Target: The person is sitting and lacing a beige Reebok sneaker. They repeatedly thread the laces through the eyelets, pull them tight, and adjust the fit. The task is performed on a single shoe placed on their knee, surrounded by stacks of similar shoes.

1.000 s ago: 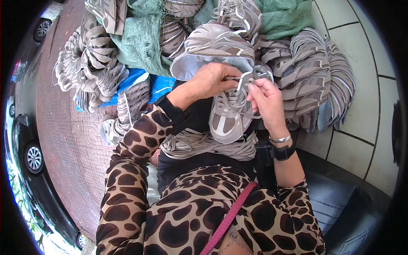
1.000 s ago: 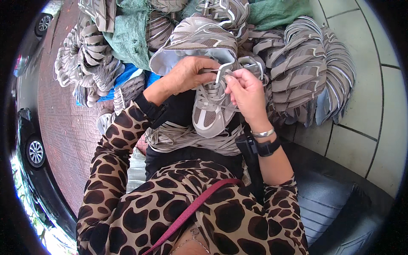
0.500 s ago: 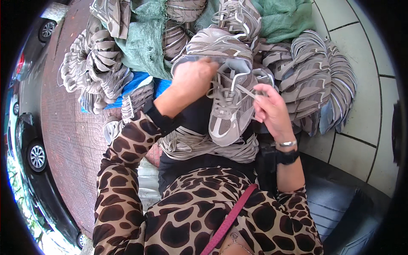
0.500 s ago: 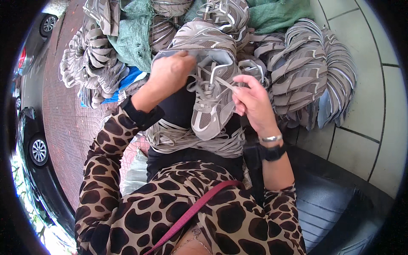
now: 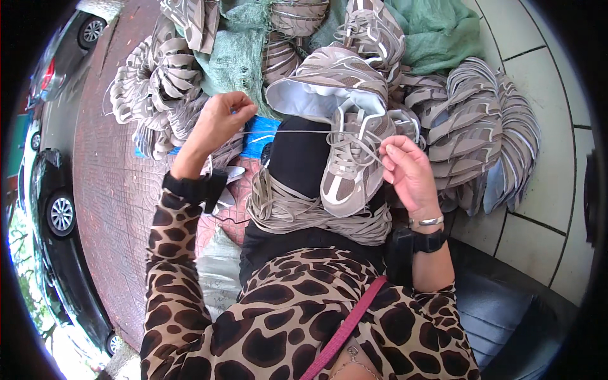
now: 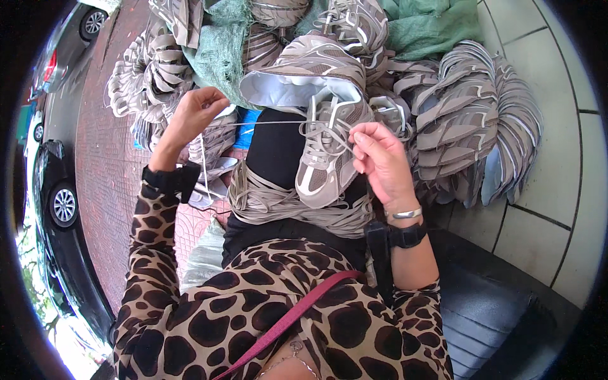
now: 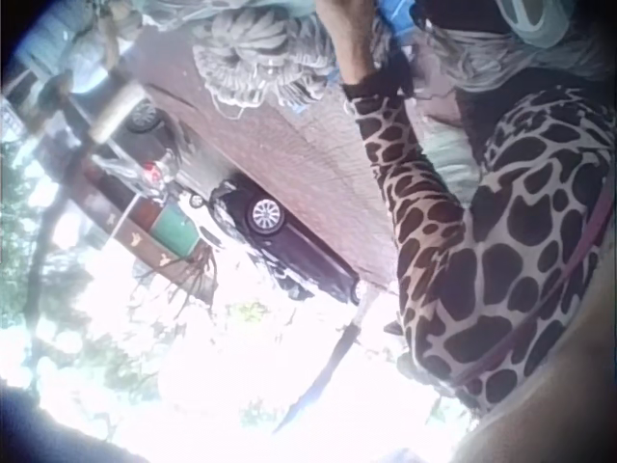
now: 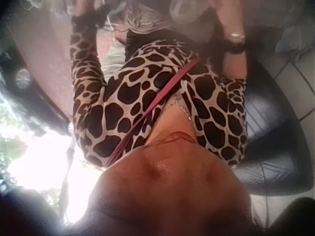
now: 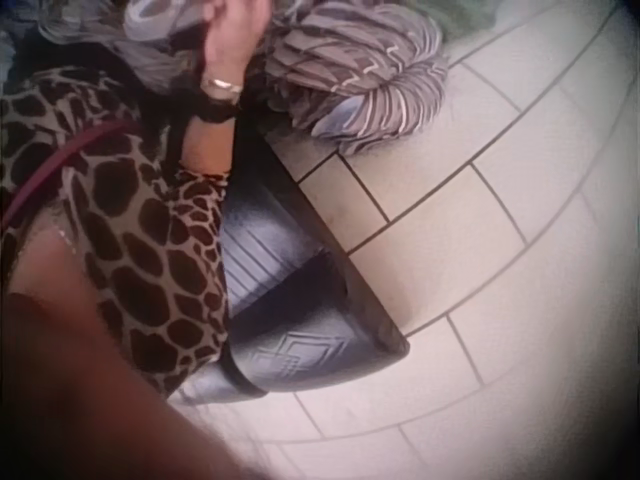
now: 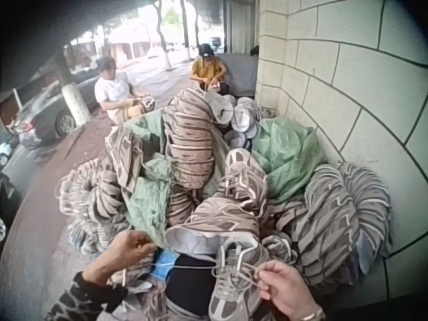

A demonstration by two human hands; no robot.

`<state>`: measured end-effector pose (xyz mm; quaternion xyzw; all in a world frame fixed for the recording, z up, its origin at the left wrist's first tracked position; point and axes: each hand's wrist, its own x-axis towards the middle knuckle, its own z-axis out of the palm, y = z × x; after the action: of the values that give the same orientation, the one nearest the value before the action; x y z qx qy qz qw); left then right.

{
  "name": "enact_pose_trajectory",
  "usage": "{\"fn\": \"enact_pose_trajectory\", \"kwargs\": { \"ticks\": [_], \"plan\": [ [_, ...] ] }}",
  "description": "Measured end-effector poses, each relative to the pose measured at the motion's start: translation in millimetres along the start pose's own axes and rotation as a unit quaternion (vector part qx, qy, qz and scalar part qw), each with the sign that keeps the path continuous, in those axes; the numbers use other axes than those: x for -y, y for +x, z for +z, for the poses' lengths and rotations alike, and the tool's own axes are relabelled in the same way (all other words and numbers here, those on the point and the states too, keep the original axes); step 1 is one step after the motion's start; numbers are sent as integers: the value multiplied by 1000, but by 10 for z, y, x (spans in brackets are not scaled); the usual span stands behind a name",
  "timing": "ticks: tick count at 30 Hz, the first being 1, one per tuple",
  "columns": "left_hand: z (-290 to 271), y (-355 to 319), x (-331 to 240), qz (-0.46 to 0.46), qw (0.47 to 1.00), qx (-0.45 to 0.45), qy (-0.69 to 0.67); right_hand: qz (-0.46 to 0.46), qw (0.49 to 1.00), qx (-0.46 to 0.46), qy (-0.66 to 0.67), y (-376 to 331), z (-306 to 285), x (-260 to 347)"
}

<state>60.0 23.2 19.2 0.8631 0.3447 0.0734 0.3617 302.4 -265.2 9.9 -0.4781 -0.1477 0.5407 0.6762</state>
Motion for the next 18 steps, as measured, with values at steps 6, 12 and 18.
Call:
{"fn": "enact_pose_trajectory", "kwargs": {
  "ticks": [6, 12, 18],
  "plan": [
    [-300, -381, -254, 36, 984, 170, 45, -365, 714, -111, -588, 166, 326, 139],
    [-617, -459, -86, 110, 981, 146, 67, -336, 674, 56, -655, 506, 627, 85],
    [-839, -668, 370, 94, 988, 98, 73, -179, 489, 78, -850, 898, 530, 160]
  ]
}}
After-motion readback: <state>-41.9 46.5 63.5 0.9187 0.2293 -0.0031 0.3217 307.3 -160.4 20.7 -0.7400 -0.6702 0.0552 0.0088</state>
